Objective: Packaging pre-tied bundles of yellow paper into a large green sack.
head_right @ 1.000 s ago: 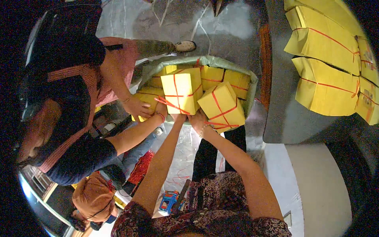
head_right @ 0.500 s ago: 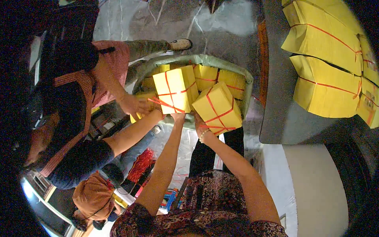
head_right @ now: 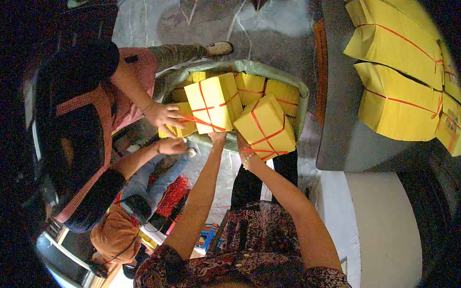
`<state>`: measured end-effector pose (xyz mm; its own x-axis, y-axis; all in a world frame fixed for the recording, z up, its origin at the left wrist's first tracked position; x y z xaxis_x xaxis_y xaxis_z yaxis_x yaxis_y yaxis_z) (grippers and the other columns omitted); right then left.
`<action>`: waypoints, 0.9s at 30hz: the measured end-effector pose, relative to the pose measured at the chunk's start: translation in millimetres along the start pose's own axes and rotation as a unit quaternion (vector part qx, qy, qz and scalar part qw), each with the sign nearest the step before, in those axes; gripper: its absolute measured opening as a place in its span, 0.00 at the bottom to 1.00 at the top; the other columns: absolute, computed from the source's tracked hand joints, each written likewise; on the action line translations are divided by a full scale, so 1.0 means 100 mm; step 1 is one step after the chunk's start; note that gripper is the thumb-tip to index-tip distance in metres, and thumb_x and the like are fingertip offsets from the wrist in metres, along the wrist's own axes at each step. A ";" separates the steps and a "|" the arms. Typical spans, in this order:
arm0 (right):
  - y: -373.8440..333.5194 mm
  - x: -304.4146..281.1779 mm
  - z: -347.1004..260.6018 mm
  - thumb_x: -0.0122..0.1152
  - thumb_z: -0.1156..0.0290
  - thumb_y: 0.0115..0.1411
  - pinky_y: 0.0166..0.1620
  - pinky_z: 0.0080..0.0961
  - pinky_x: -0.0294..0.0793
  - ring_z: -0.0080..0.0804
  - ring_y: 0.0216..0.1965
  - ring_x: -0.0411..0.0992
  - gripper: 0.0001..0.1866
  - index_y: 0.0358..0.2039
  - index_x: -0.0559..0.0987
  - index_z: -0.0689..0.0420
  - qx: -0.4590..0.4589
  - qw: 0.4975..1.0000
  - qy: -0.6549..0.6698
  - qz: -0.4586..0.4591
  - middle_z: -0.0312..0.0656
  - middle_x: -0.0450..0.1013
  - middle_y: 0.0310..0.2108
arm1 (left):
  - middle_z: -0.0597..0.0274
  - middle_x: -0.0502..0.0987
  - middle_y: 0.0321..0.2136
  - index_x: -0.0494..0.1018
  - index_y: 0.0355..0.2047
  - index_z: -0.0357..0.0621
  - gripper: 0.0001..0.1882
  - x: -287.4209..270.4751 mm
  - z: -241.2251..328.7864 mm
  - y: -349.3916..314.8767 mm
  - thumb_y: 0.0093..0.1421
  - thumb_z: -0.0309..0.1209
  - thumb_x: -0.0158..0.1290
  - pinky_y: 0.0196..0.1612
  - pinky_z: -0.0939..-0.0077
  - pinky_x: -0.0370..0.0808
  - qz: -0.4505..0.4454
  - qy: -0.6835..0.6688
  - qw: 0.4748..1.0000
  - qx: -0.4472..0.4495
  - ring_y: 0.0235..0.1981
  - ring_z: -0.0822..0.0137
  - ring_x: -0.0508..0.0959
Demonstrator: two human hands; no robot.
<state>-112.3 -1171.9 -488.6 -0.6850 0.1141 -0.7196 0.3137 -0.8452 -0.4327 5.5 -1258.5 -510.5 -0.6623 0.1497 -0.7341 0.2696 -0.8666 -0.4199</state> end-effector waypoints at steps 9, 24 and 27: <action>-0.02 0.13 -0.15 0.37 0.71 0.56 0.64 0.30 0.45 0.36 0.64 0.41 0.28 0.59 0.53 0.62 0.056 0.900 0.432 0.037 0.47 0.44 0.62 | 0.57 0.52 0.60 0.51 0.59 0.53 0.46 -0.05 -0.11 0.02 0.44 0.59 0.51 0.55 0.43 0.38 -0.039 0.288 0.956 -0.027 0.61 0.51 0.46; -0.01 0.19 -0.22 0.36 0.74 0.57 0.63 0.30 0.49 0.37 0.63 0.43 0.27 0.59 0.53 0.54 0.036 0.805 0.591 -0.034 0.38 0.44 0.63 | 0.56 0.54 0.59 0.53 0.59 0.53 0.43 -0.06 -0.07 0.06 0.46 0.58 0.50 0.55 0.42 0.37 -0.014 0.115 0.992 0.046 0.60 0.50 0.48; 0.03 0.08 -0.29 0.35 0.73 0.57 0.62 0.30 0.49 0.37 0.63 0.44 0.27 0.60 0.53 0.53 -0.014 0.812 0.580 -0.067 0.38 0.44 0.63 | 0.56 0.54 0.59 0.53 0.59 0.53 0.43 -0.15 -0.12 0.09 0.46 0.58 0.50 0.55 0.41 0.37 -0.001 0.082 0.995 0.057 0.60 0.49 0.48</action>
<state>-98.0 -1158.2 -511.2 0.3608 0.6323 -0.6856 0.3131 -0.7746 -0.5496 26.4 -1262.4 -509.5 -0.5375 0.2196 -0.8142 0.1808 -0.9130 -0.3657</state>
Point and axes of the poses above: each hand's wrist, its own y-axis towards the middle knuckle, its own x-axis out of the palm, z = x × y, the point moved 10 cm from there along y, towards the middle knuckle
